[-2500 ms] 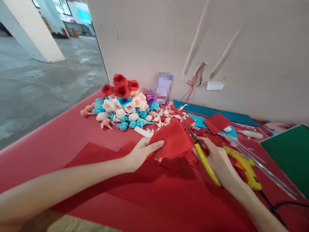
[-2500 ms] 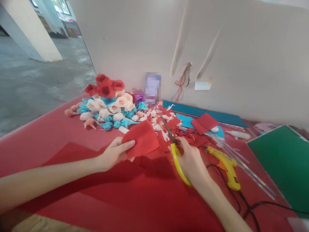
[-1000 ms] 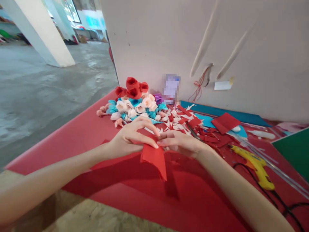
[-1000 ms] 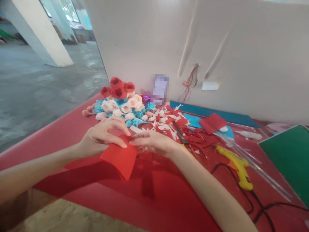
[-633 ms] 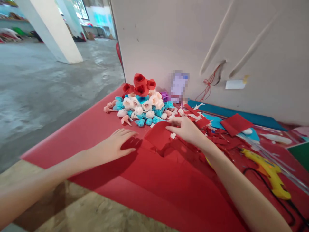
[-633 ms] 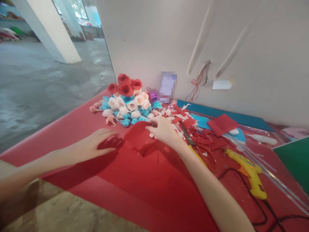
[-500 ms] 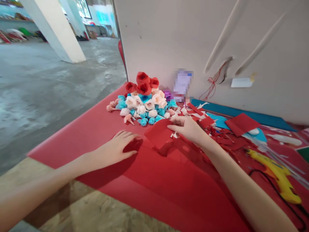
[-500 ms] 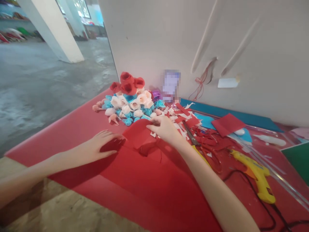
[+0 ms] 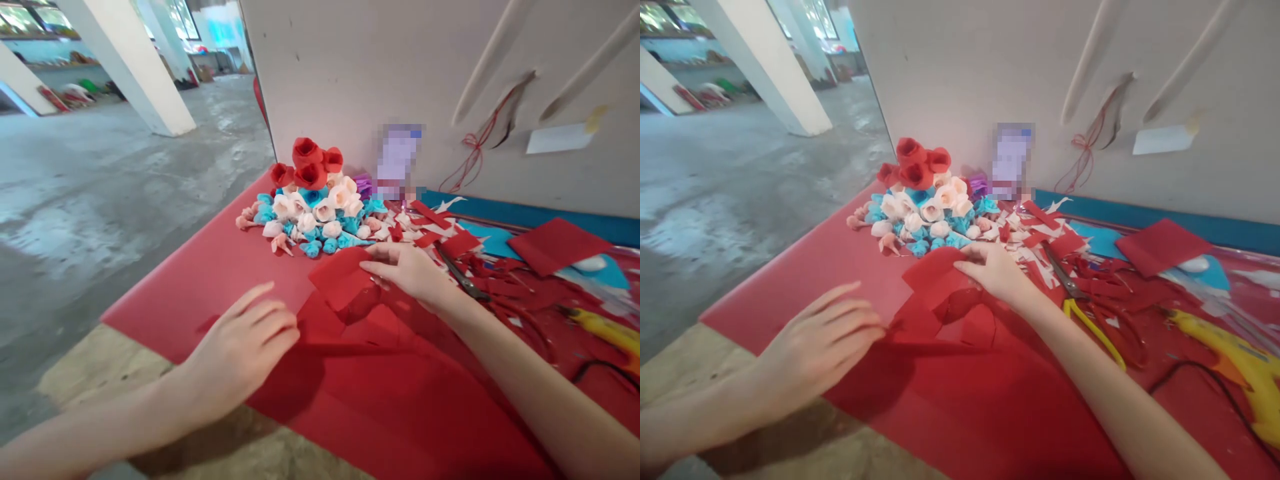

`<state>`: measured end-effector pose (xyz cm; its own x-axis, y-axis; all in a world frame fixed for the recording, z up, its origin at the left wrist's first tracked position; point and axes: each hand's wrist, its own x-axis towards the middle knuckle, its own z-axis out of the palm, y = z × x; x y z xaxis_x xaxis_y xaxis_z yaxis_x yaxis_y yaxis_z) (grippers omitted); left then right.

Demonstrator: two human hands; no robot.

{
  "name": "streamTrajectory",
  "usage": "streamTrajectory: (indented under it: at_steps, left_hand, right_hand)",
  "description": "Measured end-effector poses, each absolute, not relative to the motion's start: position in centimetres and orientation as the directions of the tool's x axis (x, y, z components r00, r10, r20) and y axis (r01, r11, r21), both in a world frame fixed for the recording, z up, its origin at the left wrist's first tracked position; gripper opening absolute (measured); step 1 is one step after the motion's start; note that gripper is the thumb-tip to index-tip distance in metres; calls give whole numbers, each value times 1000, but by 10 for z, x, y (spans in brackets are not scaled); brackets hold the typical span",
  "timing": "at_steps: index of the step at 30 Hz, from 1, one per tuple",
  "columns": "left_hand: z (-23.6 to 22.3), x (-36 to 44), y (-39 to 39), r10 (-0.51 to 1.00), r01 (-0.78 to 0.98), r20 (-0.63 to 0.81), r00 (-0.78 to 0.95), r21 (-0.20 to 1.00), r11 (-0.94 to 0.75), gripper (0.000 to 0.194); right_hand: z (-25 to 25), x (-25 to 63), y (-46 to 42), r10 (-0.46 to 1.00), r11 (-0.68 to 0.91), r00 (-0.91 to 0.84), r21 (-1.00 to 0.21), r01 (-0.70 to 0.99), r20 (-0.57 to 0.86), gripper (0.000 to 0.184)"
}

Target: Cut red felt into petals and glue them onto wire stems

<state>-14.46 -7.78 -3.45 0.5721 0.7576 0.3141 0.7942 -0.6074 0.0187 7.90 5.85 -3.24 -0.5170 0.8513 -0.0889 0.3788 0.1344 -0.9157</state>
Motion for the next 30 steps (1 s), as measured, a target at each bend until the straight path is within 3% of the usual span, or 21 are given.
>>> streamTrajectory:
  at_steps: [3, 9, 17, 26, 30]
  left_hand:
    - [-32, -141, -112, 654, 706, 374, 658, -5, -708, 31]
    - [-39, -147, -139, 629, 673, 339, 699, -16, -739, 37]
    - [-39, -151, -128, 643, 689, 317, 697, -49, -723, 39]
    - [-31, -151, -88, 665, 765, 416, 620, -133, -630, 35]
    - [-40, -151, -73, 697, 788, 429, 575, -60, -613, 35]
  right_hand:
    - [-38, 74, 55, 825, 154, -558, -911, 383, -95, 10]
    - [-51, 61, 45, 782, 214, -609, -862, 460, -131, 5]
    - [-70, 57, 40, 786, 354, -609, -732, 582, -105, 11]
    - [-72, 56, 36, 753, 464, -656, -668, 582, -49, 14]
    - [-60, 61, 39, 772, 493, -635, -641, 588, 11, 21]
